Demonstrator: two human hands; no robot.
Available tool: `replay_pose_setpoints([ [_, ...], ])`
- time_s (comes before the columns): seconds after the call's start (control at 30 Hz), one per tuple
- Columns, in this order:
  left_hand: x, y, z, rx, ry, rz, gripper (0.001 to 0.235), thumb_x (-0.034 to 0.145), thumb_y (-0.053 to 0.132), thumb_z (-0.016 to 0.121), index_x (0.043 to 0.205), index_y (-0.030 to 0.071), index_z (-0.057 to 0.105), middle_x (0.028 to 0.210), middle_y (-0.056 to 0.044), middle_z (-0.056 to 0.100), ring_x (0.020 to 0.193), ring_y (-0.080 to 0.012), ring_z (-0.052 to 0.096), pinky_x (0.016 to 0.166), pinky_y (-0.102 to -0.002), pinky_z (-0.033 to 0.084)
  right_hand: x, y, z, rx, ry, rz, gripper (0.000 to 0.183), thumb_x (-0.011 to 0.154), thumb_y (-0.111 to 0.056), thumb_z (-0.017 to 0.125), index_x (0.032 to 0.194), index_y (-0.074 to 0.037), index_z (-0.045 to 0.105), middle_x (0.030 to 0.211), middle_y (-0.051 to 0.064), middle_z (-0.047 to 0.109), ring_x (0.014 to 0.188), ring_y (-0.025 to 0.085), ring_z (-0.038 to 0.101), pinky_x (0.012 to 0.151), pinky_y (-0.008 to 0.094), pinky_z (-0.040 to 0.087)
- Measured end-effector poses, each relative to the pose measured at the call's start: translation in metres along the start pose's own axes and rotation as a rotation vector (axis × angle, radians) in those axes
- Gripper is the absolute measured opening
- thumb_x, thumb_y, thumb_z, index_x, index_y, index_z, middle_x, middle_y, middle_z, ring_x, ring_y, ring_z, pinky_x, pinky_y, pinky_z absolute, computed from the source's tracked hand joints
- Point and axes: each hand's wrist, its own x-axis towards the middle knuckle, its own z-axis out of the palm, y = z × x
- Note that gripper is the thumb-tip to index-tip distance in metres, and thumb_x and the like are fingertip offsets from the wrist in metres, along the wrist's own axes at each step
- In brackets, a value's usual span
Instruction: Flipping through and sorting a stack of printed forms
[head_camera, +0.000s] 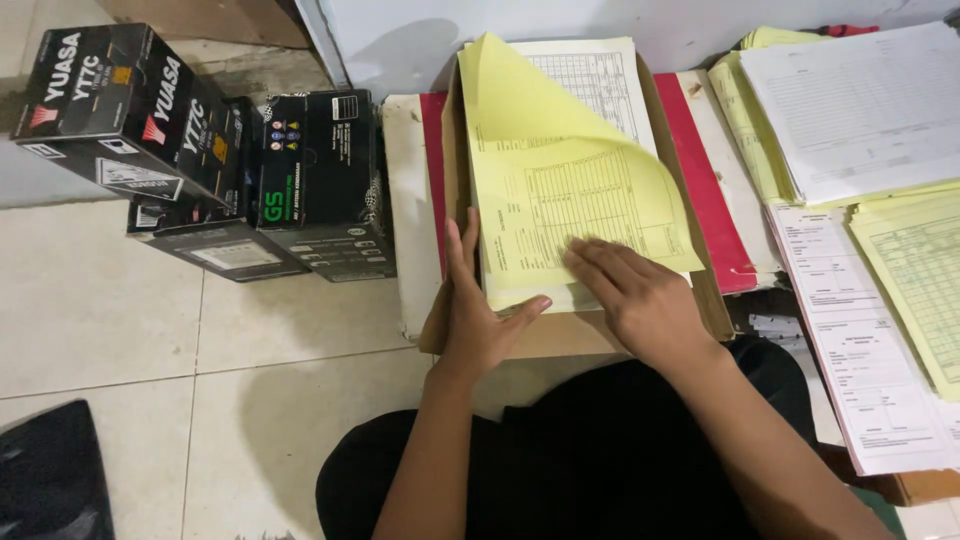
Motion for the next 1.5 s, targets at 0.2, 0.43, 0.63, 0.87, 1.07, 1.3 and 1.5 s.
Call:
replay_pose_setpoints([
  [0.2, 0.002, 0.001, 0.002, 0.0, 0.002, 0.029, 0.135, 0.076, 0.027, 0.091, 0.163, 0.007, -0.01, 0.17, -0.025, 0.006, 0.157, -0.0449, -0.005, 0.124, -0.06, -0.009, -0.011, 0.003, 0.007, -0.037, -0.034, 0.0, 0.036, 0.097, -0.003, 0.047, 0.121, -0.015, 0.069, 0.115, 0.003, 0.07, 0.119, 0.022, 0.069, 0.084, 0.026, 0.057],
  [0.43, 0.001, 0.002, 0.002, -0.057, -0.002, -0.024, 0.136, 0.074, 0.028, 0.091, 0.161, 0.004, -0.01, 0.169, -0.028, 0.002, 0.156, -0.0471, -0.007, 0.125, -0.061, -0.006, -0.014, -0.006, 0.003, -0.086, -0.088, 0.004, 0.036, 0.099, -0.009, 0.049, 0.13, -0.015, 0.067, 0.119, 0.004, 0.069, 0.124, 0.022, 0.068, 0.086, 0.023, 0.057],
  [0.63, -0.003, -0.004, 0.006, -0.076, -0.001, -0.043, 0.131, 0.076, 0.02, 0.09, 0.162, 0.004, -0.008, 0.17, -0.025, 0.003, 0.158, -0.0414, 0.001, 0.127, -0.056, -0.003, -0.011, -0.004, 0.009, -0.025, -0.024, -0.027, 0.034, 0.099, -0.022, 0.056, 0.128, -0.01, 0.068, 0.12, 0.012, 0.071, 0.12, 0.028, 0.069, 0.094, 0.03, 0.056],
  [0.87, 0.006, 0.017, 0.002, -0.064, -0.004, -0.06, 0.125, 0.076, 0.03, 0.088, 0.164, 0.008, 0.002, 0.17, -0.023, -0.002, 0.158, -0.0426, 0.0, 0.128, -0.056, -0.001, -0.019, 0.003, 0.013, 0.077, -0.049, 0.055, 0.043, 0.101, -0.034, 0.054, 0.132, -0.008, 0.067, 0.12, 0.013, 0.072, 0.12, 0.031, 0.069, 0.093, 0.035, 0.058],
  [1.07, 0.004, 0.012, 0.001, -0.098, -0.013, -0.12, 0.109, 0.082, 0.024, 0.082, 0.164, 0.009, 0.012, 0.169, -0.021, 0.008, 0.158, -0.0384, 0.007, 0.128, -0.052, 0.004, -0.075, 0.051, 0.021, -0.099, 0.071, 0.407, 0.044, 0.098, -0.036, 0.071, 0.129, -0.005, 0.067, 0.109, 0.012, 0.068, 0.111, 0.033, 0.071, 0.088, 0.039, 0.058],
  [1.3, 0.003, 0.014, 0.002, 0.032, -0.007, -0.043, 0.097, 0.082, 0.024, 0.084, 0.157, 0.002, 0.026, 0.168, -0.023, 0.012, 0.156, -0.0432, 0.012, 0.127, -0.057, 0.007, -0.089, 0.049, 0.013, 0.313, -0.061, 0.651, 0.083, 0.074, -0.042, 0.086, 0.141, -0.005, 0.055, 0.13, 0.014, 0.064, 0.137, 0.037, 0.053, 0.103, 0.055, 0.051],
  [1.5, 0.006, 0.01, -0.001, 0.118, 0.016, 0.005, 0.099, 0.076, 0.03, 0.089, 0.154, 0.003, 0.034, 0.165, -0.025, 0.018, 0.155, -0.0456, 0.017, 0.126, -0.058, 0.012, -0.074, 0.047, 0.006, 0.323, -0.033, 0.567, 0.076, 0.077, -0.039, 0.086, 0.136, 0.0, 0.057, 0.129, 0.019, 0.066, 0.133, 0.042, 0.057, 0.108, 0.055, 0.048],
])
